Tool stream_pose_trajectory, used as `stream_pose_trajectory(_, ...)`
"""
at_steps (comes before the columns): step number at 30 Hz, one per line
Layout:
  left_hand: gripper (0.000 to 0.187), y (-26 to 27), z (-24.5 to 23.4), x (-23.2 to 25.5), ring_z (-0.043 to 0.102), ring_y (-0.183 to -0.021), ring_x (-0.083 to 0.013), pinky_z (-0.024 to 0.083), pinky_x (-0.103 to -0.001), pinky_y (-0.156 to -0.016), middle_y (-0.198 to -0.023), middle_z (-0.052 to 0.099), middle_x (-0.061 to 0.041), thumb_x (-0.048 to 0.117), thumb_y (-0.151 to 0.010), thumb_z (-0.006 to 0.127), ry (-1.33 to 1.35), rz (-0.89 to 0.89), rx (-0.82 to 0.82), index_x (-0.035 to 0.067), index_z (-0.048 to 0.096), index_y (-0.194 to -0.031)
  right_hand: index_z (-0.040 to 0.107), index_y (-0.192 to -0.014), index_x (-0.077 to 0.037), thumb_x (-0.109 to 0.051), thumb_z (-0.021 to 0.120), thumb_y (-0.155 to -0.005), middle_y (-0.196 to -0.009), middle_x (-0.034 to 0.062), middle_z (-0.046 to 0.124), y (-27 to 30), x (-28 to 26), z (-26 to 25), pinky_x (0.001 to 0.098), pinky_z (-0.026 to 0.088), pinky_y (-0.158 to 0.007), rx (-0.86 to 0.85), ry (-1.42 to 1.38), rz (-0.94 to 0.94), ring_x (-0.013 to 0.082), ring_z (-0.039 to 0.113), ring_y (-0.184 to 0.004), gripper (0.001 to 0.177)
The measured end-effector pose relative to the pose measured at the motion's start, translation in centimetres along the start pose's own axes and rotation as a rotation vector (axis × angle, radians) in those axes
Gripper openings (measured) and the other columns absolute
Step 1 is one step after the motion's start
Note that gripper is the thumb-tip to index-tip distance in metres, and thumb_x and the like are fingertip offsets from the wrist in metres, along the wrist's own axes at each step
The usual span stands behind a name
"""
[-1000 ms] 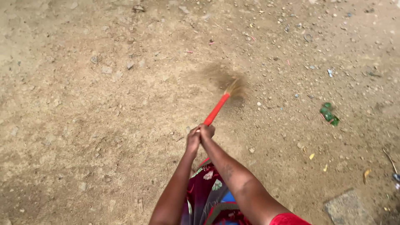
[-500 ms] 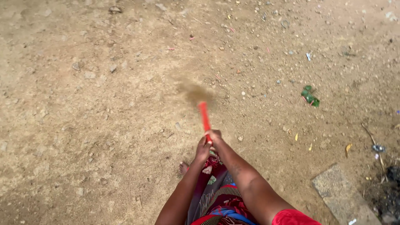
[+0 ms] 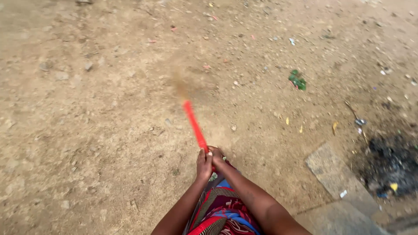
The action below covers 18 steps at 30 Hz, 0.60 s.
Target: The person sweeps the dirt ground using a small broom with a red handle, moving debris toward a pile.
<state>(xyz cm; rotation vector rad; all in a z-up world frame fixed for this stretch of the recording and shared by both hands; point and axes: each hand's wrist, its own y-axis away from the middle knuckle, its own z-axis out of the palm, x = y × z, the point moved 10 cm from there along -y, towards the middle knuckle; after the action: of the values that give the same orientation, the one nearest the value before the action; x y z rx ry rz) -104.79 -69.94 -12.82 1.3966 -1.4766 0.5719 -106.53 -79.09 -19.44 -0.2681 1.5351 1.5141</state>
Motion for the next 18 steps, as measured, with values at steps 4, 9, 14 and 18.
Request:
stream_pose_trajectory(4,0.043,2.7,3.6,-4.5,0.064,-0.102,-0.0253,0.056,-0.038,-0.088,-0.118,0.066,-0.023,0.019,-0.106,0.057,0.655,-0.302,-0.206,-0.011,0.056,-0.137,0.074,-0.100,-0.006,-0.015,0.058,-0.092,-0.091,0.0042,0.075,-0.8,5.6,-2.2,0.0299,0.056,-0.073,0.029,0.120,0.097,0.0121,0.066,-0.080,0.021)
stream_pose_trajectory(9,0.051,6.8,7.8,-6.5,0.065,-0.104,-0.0157,0.053,-0.030,-0.089,-0.121,0.067,-0.009,0.017,-0.101,0.055,0.610,-0.510,-0.574,-0.001,0.049,-0.149,0.068,-0.089,0.008,0.008,0.062,-0.075,-0.080,0.0180,0.072,4.0,7.6,-7.1,0.0381,0.059,-0.064,0.260,-0.341,0.115,0.0278,0.071,-0.070,0.015)
stream_pose_trajectory(14,0.055,10.0,9.5,-5.3,0.066,-0.100,-0.0141,0.054,-0.030,-0.086,-0.117,0.069,-0.008,0.024,-0.103,0.058,0.488,-0.490,-0.618,0.001,0.049,-0.152,0.072,-0.091,0.003,-0.003,0.066,-0.086,-0.078,0.0108,0.073,12.3,6.6,-11.2,0.0359,0.055,-0.057,0.670,-0.044,0.104,0.0206,0.070,-0.066,0.011)
stream_pose_trajectory(18,0.060,12.0,9.5,-4.5,0.064,-0.090,-0.0161,0.055,-0.033,-0.076,-0.106,0.070,-0.011,0.035,-0.105,0.059,0.381,-0.368,-0.665,0.005,0.050,-0.156,0.068,-0.099,0.002,-0.008,0.058,-0.092,-0.074,0.0175,0.069,15.8,7.9,-11.3,0.0397,0.050,-0.046,0.476,-0.058,0.105,0.0273,0.062,-0.053,0.016)
